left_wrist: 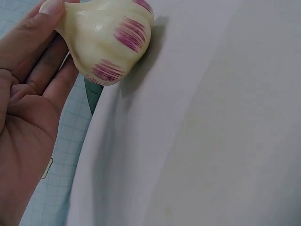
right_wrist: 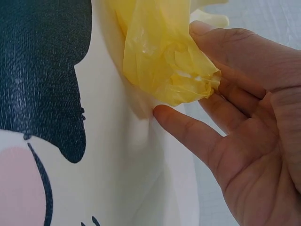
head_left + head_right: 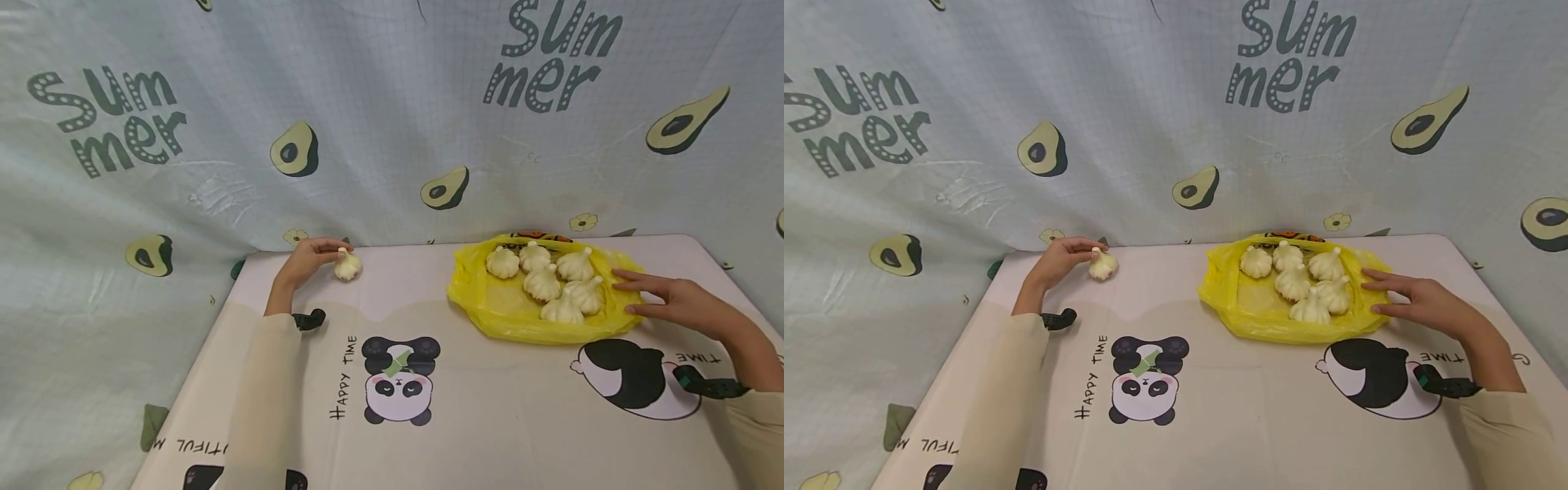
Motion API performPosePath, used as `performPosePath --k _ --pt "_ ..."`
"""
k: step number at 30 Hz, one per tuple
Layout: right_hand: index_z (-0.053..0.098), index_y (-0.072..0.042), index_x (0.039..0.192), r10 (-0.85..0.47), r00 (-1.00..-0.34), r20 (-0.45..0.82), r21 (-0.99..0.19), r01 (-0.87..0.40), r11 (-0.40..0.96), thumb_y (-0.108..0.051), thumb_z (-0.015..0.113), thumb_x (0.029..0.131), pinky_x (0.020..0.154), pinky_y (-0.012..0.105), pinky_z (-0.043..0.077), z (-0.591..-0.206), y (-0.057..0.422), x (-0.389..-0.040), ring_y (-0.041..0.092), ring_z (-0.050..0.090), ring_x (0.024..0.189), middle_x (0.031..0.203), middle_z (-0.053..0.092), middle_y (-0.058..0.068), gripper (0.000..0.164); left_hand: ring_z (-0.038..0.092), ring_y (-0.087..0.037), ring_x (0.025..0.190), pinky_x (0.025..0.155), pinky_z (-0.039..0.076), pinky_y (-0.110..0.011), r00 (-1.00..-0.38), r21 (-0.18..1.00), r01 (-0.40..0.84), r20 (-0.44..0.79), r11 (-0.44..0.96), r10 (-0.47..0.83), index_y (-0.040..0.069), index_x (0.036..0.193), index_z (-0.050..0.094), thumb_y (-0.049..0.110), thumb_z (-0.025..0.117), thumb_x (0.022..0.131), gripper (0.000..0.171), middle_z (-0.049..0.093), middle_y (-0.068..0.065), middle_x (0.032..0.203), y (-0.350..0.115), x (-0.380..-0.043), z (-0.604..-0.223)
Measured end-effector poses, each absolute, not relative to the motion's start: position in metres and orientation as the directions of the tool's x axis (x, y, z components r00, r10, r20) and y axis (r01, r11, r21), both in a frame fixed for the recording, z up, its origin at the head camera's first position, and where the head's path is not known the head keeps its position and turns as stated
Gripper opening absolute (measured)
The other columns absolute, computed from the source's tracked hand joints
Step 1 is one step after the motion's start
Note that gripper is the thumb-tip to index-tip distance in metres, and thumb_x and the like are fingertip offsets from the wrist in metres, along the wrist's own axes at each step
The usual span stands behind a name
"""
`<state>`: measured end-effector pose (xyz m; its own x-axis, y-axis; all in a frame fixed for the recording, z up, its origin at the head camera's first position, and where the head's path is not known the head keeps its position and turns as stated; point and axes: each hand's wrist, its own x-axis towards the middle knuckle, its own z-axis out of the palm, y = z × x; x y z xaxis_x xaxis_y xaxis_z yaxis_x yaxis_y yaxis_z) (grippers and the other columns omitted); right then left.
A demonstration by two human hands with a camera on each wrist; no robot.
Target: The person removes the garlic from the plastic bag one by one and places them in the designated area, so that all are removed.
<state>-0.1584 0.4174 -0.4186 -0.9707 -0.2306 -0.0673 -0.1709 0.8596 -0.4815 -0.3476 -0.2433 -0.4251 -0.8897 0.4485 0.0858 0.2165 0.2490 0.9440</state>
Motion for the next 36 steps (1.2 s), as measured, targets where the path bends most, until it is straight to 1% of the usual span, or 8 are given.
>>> performPosePath --k 3,7,10,16,20,23,33,36 --pt "0.064 -0.005 0.137 -0.245 -0.966 -0.083 -0.487 -0.175 0.856 -0.03 0.073 0.095 0.112 0.041 0.04 -0.417 0.416 -0.161 0.045 0.028 0.148 0.158 0.041 0.018 0.05 0.066 -0.013 0.113 0.092 0.052 -0.021 -0.89 0.943 0.215 0.082 0.254 0.449 -0.006 0.122 0.07 0.004 0.071 0.095 0.029 0.067 -0.026 0.126 -0.243 -0.346 -0.424" --pt "0.064 -0.005 0.136 -0.253 -0.964 -0.079 -0.478 -0.186 0.858 -0.03 0.074 0.094 0.104 0.061 0.041 -0.418 0.416 -0.163 0.051 0.032 0.143 0.157 0.034 -0.013 0.05 0.061 -0.026 0.123 0.096 0.051 -0.023 -0.885 0.94 0.217 0.076 0.262 0.46 -0.006 0.127 0.067 0.006 0.071 0.096 0.033 0.064 -0.025 0.132 -0.242 -0.343 -0.419" --pt "0.064 -0.005 0.136 -0.258 -0.963 -0.083 -0.467 -0.191 0.864 -0.031 0.074 0.094 0.101 0.06 0.042 -0.417 0.416 -0.163 0.053 0.034 0.141 0.15 0.031 -0.022 0.05 0.057 -0.036 0.127 0.099 0.05 -0.025 -0.875 0.931 0.244 0.091 0.272 0.476 -0.005 0.129 0.066 0.01 0.07 0.097 0.035 0.062 -0.025 0.135 -0.239 -0.341 -0.41" --pt "0.064 -0.004 0.137 -0.248 -0.964 -0.097 -0.447 -0.181 0.876 -0.031 0.074 0.094 0.103 0.047 0.045 -0.414 0.418 -0.163 0.054 0.036 0.139 0.157 0.041 0.018 0.051 0.057 -0.041 0.126 0.101 0.051 -0.029 -0.848 0.9 0.34 0.167 0.274 0.503 -0.001 0.127 0.069 0.011 0.067 0.099 0.03 0.065 -0.02 0.133 -0.221 -0.338 -0.384" --pt "0.062 -0.001 0.137 -0.255 -0.961 -0.103 -0.482 -0.176 0.858 -0.029 0.074 0.094 0.101 0.073 0.036 -0.415 0.42 -0.164 0.057 0.033 0.138 0.157 0.03 -0.015 0.053 0.058 -0.041 0.125 0.1 0.052 -0.031 -0.831 0.885 0.368 0.177 0.284 0.527 0.001 0.126 0.07 0.01 0.066 0.1 0.028 0.068 -0.012 0.13 -0.203 -0.334 -0.369" --pt "0.062 -0.001 0.137 -0.252 -0.962 -0.102 -0.488 -0.172 0.855 -0.03 0.074 0.094 0.101 0.073 0.035 -0.417 0.421 -0.164 0.057 0.034 0.139 0.138 0.023 -0.038 0.053 0.06 -0.038 0.125 0.101 0.052 -0.033 -0.81 0.88 0.377 0.163 0.289 0.563 0.002 0.127 0.07 0.012 0.067 0.1 0.029 0.069 -0.011 0.13 -0.186 -0.331 -0.361" --pt "0.062 -0.001 0.137 -0.253 -0.963 -0.093 -0.507 -0.173 0.844 -0.029 0.074 0.095 0.101 0.073 0.035 -0.418 0.421 -0.163 0.056 0.031 0.141 0.131 0.021 -0.047 0.052 0.062 -0.033 0.124 0.101 0.053 -0.036 -0.687 0.857 0.453 0.16 0.246 0.709 0.004 0.128 0.069 0.012 0.067 0.1 0.03 0.069 -0.01 0.129 -0.122 -0.321 -0.352" --pt "0.064 -0.004 0.137 -0.255 -0.965 -0.065 -0.494 -0.19 0.848 -0.029 0.074 0.095 0.115 0.038 0.036 -0.42 0.422 -0.163 0.026 0.025 0.152 0.126 0.018 -0.055 0.05 0.062 -0.035 0.123 0.1 0.053 -0.035 -0.662 0.867 0.448 0.159 0.217 0.732 0.004 0.128 0.069 0.012 0.067 0.1 0.029 0.07 -0.009 0.128 -0.101 -0.318 -0.352"
